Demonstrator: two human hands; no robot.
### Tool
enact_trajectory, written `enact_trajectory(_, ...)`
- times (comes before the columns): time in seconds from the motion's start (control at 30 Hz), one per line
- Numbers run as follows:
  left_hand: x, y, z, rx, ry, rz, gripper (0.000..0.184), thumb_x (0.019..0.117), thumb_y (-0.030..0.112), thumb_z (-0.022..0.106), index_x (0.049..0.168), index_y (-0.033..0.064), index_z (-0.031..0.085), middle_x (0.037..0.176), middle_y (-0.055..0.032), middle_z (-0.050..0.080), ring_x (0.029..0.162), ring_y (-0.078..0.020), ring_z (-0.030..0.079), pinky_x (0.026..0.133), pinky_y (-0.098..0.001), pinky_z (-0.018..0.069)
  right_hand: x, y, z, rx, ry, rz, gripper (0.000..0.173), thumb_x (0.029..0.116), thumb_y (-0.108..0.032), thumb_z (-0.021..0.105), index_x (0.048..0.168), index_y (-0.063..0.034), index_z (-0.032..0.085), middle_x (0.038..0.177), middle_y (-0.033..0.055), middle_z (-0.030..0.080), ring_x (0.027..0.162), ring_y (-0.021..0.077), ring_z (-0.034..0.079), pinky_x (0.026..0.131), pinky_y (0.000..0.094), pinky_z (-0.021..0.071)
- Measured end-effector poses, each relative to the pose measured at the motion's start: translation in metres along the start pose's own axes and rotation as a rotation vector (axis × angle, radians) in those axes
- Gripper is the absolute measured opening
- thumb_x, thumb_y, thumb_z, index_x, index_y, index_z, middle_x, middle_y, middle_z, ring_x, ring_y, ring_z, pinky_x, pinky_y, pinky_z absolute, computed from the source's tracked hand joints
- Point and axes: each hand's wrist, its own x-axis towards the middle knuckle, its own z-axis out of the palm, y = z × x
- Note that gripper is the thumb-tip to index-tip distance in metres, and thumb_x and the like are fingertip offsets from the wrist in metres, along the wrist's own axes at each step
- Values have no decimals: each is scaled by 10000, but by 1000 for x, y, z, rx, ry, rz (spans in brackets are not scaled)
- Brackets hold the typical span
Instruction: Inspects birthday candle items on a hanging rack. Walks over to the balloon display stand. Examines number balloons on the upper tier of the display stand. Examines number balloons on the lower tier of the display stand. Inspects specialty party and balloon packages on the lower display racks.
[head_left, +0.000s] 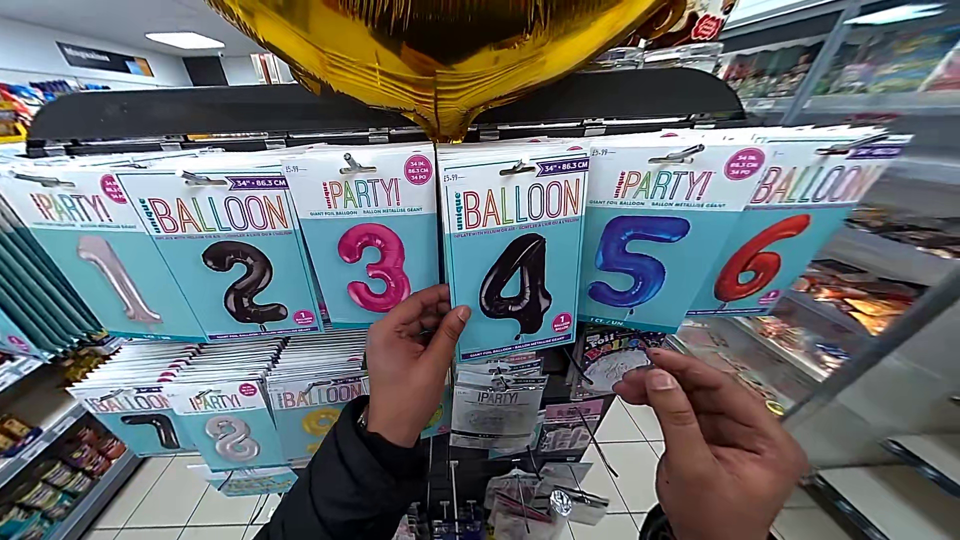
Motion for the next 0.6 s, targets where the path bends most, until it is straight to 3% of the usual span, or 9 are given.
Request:
enact_trajectory(0.13, 1, 15, -11, -122, -62, -49, 243, 945, 97, 725, 1175, 21, 723, 960, -146, 739, 735, -231, 721, 637, -349, 642, -1, 0, 2, 22, -5, -2, 235, 996, -215, 666, 1159, -51, 707, 867, 30, 738, 723, 167, 726, 657, 300, 646)
enact_trajectory(0.33, -6, 36, -23, -263, -124, 67, 230, 946, 121, 734, 1149, 15, 721, 934, -159, 728, 726, -197, 718, 653, -318, 642, 1, -5, 7, 42, 20, -30, 197, 1000, -175, 655, 1154, -70, 718, 942, -5, 745, 783, 104, 724, 715, 241, 636)
enact_trajectory(0.6, -37, 15, -31, -273, -148, -31, 218, 935, 104, 744, 1109, -27, 736, 916, -180, 741, 714, -204, 728, 636, -306, 639, -1, -6, 2, 52, 64, 7, 175, 1005, -159, 632, 1129, -73, 720, 867, 26, 728, 694, 150, 712, 637, 289, 640)
